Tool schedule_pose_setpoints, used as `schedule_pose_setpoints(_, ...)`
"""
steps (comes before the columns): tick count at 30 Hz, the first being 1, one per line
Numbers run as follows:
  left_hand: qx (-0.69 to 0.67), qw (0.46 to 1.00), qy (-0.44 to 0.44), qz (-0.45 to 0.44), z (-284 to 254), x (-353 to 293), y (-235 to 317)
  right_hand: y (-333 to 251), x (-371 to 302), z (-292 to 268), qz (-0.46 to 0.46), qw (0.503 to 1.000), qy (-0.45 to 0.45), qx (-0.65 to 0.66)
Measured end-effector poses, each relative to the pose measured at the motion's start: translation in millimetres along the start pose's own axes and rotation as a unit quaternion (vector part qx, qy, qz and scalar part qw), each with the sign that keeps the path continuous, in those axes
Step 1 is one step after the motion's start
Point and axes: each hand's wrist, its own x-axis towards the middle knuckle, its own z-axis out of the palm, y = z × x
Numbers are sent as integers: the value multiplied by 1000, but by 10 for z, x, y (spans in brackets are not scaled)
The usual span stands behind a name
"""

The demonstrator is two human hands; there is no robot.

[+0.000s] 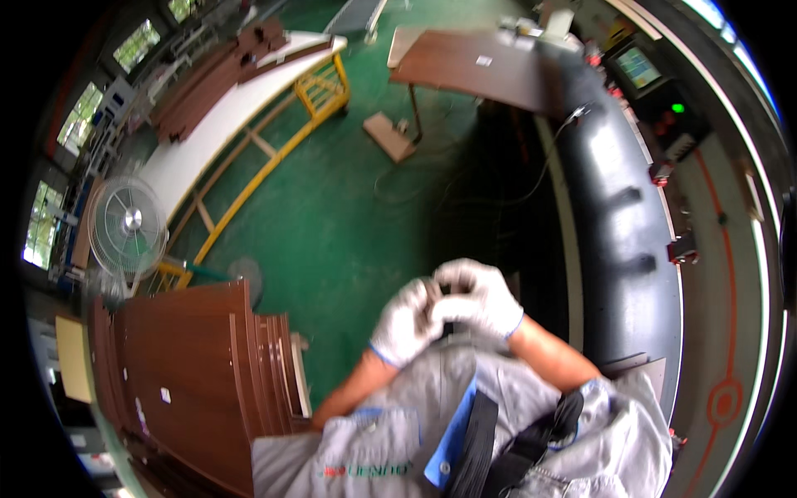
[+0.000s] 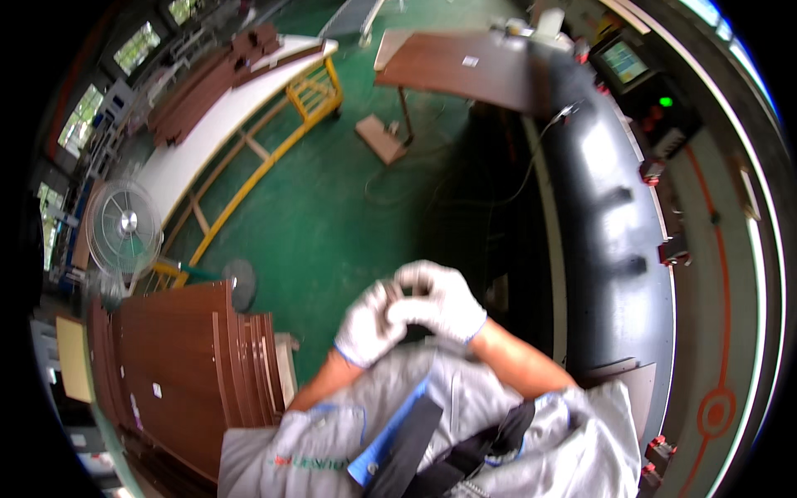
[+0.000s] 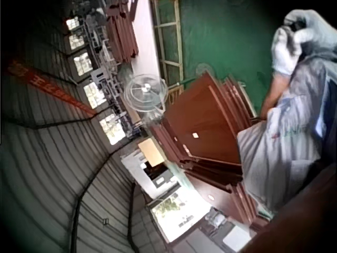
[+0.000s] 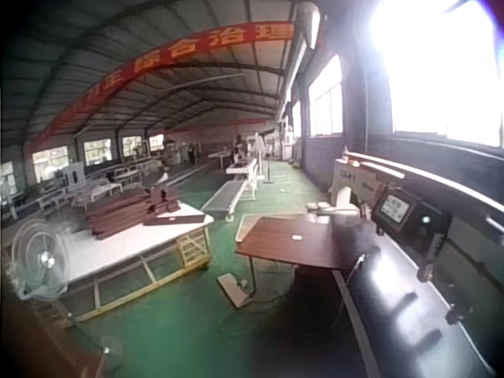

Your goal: The person cleans wooden panels by applying a substance from a small bottle and rubbing the surface with a white cloth, before stacking them on a table and using an air duster.

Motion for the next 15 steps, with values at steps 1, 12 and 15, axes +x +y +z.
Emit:
schedule_pose_setpoints(1, -33, 998, -31, 50, 113, 92, 283, 8, 283, -103, 63, 994, -23, 90)
schedule_pose_setpoints(12, 188, 907, -68, 371, 758, 1194, 2419, -588, 2695, -691, -75, 984, -119, 105)
schedule_pose_setpoints(15, 230, 889, -66, 389, 620, 1519, 3000, -690, 3351, -632, -239, 964, -93, -77)
